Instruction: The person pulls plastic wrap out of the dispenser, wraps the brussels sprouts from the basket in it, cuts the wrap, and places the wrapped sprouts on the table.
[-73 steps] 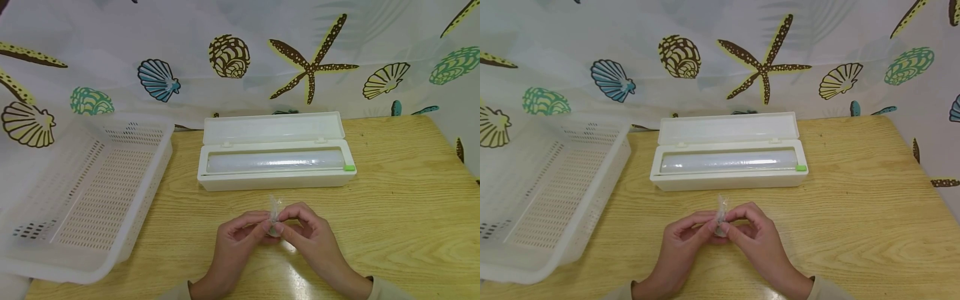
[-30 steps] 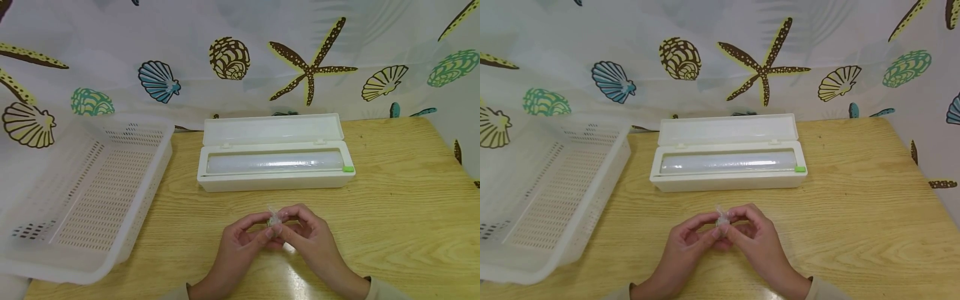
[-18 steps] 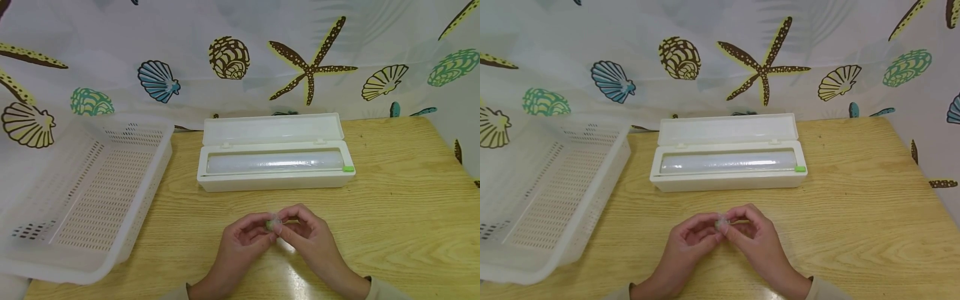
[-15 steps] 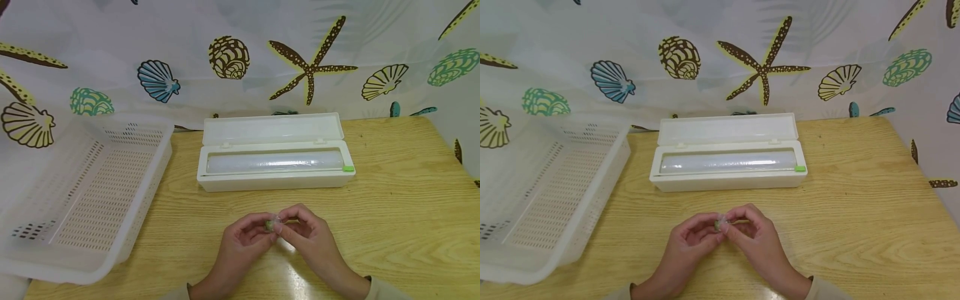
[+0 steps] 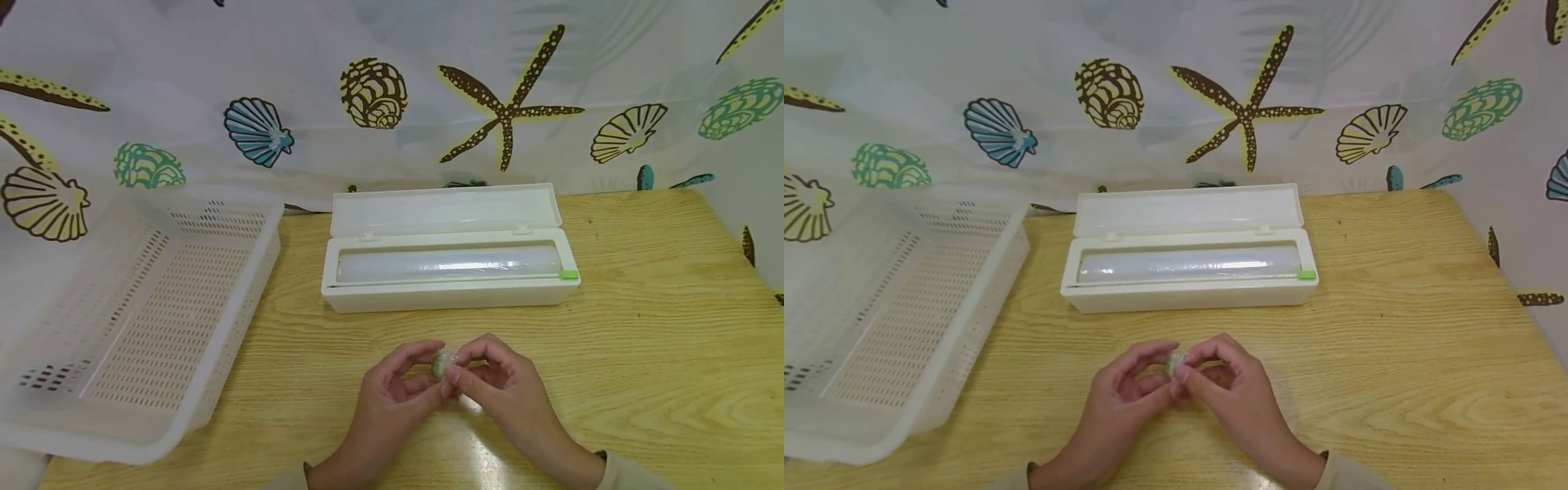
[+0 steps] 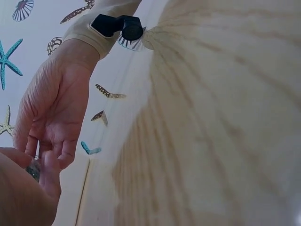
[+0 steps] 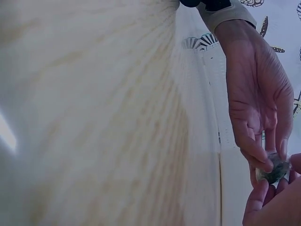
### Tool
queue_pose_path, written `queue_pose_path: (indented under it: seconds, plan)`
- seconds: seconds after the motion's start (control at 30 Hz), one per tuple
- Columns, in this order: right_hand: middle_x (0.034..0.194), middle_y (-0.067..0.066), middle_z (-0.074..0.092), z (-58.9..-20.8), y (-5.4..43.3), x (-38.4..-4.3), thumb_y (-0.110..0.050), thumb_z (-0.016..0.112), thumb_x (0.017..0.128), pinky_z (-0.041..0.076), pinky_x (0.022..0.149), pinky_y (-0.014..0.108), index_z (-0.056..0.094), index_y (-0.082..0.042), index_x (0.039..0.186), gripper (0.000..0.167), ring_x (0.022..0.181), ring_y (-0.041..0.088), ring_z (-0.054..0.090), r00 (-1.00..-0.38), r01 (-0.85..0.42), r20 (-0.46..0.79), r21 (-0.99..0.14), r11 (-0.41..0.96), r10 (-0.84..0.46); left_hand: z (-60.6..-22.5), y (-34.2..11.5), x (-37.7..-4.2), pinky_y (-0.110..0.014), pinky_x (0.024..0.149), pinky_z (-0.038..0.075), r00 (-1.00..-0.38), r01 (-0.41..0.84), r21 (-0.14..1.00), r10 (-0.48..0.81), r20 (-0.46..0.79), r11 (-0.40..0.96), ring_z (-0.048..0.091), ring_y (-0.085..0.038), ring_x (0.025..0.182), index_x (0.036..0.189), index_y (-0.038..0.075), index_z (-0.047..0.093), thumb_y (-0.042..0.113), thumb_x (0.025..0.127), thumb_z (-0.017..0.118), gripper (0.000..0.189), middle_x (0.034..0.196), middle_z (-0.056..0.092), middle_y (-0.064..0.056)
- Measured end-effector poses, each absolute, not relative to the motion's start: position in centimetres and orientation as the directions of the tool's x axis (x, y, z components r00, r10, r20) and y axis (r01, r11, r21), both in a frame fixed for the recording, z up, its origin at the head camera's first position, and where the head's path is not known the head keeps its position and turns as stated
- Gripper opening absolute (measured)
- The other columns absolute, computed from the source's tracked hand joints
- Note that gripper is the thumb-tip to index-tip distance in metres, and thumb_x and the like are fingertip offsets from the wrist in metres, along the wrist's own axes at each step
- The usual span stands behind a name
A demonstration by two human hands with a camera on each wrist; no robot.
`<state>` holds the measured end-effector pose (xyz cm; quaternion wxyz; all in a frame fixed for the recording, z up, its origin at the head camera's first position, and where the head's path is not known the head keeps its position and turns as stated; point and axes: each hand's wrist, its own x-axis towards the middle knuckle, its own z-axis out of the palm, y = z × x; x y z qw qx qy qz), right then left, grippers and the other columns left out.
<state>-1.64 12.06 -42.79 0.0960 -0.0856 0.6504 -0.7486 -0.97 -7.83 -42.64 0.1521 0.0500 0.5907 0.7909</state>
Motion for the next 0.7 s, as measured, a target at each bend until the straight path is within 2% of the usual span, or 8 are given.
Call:
queue_pose_path:
  seconds: [0.1, 0.2, 0.33, 0.53, 0.7]
  plan:
    - [0.102, 0.020, 0.073, -42.88, 12.09, -1.61, -0.002, 0.076, 0.102, 0.066, 0.081, 0.038, 0.067, 0.004, 0.108, 0.012, 0.086, 0.026, 0.076, -0.964, 0.035, 0.003, -0.990, -0.138, -0.264, -42.51, -7.92, -1.00, -0.045, 0.098, 0.062, -0.932, -0.252, 0.931, 0.326, -0.160, -0.263, 0.076, -0.027, 0.109, 0.149, -0.009, 0.055, -0.005, 0.099, 0.078, 0.055, 0.136, 0.063, -0.022]
    - [0.109, 0.018, 0.070, -42.84, 12.12, -1.54, -0.004, 0.077, 0.102, 0.065, 0.080, 0.034, 0.069, 0.003, 0.108, 0.012, 0.087, 0.024, 0.075, -0.969, 0.041, -0.016, -0.995, -0.095, -0.245, -42.46, -7.92, -1.04, -0.040, 0.100, 0.061, -0.927, -0.274, 0.928, 0.325, -0.185, -0.252, 0.075, -0.026, 0.111, 0.148, -0.009, 0.056, -0.004, 0.098, 0.080, 0.056, 0.136, 0.064, -0.021]
    - [0.113, 0.016, 0.069, -42.62, 12.22, -1.55, -0.008, 0.078, 0.102, 0.061, 0.078, 0.029, 0.070, 0.001, 0.108, 0.013, 0.089, 0.023, 0.073, -0.971, 0.061, -0.052, -0.998, -0.033, -0.234, -42.57, -7.84, -1.12, -0.036, 0.100, 0.061, -0.935, -0.260, 0.932, 0.309, -0.177, -0.253, 0.072, -0.025, 0.112, 0.146, -0.007, 0.059, -0.003, 0.096, 0.082, 0.056, 0.138, 0.060, -0.018]
    - [0.108, 0.016, 0.072, -42.25, 12.36, -1.73, -0.011, 0.077, 0.103, 0.064, 0.083, 0.034, 0.070, 0.001, 0.108, 0.015, 0.091, 0.027, 0.075, -0.959, 0.088, -0.074, -0.995, -0.037, -0.274, -42.55, -7.76, -1.04, -0.038, 0.098, 0.062, -0.948, -0.223, 0.942, 0.282, -0.149, -0.253, 0.074, -0.025, 0.109, 0.143, -0.009, 0.061, -0.005, 0.096, 0.081, 0.051, 0.136, 0.062, -0.019]
    - [0.104, 0.015, 0.072, -42.18, 12.35, -1.82, -0.012, 0.076, 0.104, 0.062, 0.082, 0.035, 0.068, 0.001, 0.105, 0.015, 0.089, 0.028, 0.075, -0.953, 0.086, -0.073, -0.996, -0.032, -0.293, -42.47, -7.72, -0.80, -0.041, 0.089, 0.066, -0.947, -0.195, 0.939, 0.305, -0.105, -0.282, 0.075, -0.021, 0.097, 0.144, -0.014, 0.055, -0.012, 0.097, 0.076, 0.051, 0.124, 0.066, -0.020]
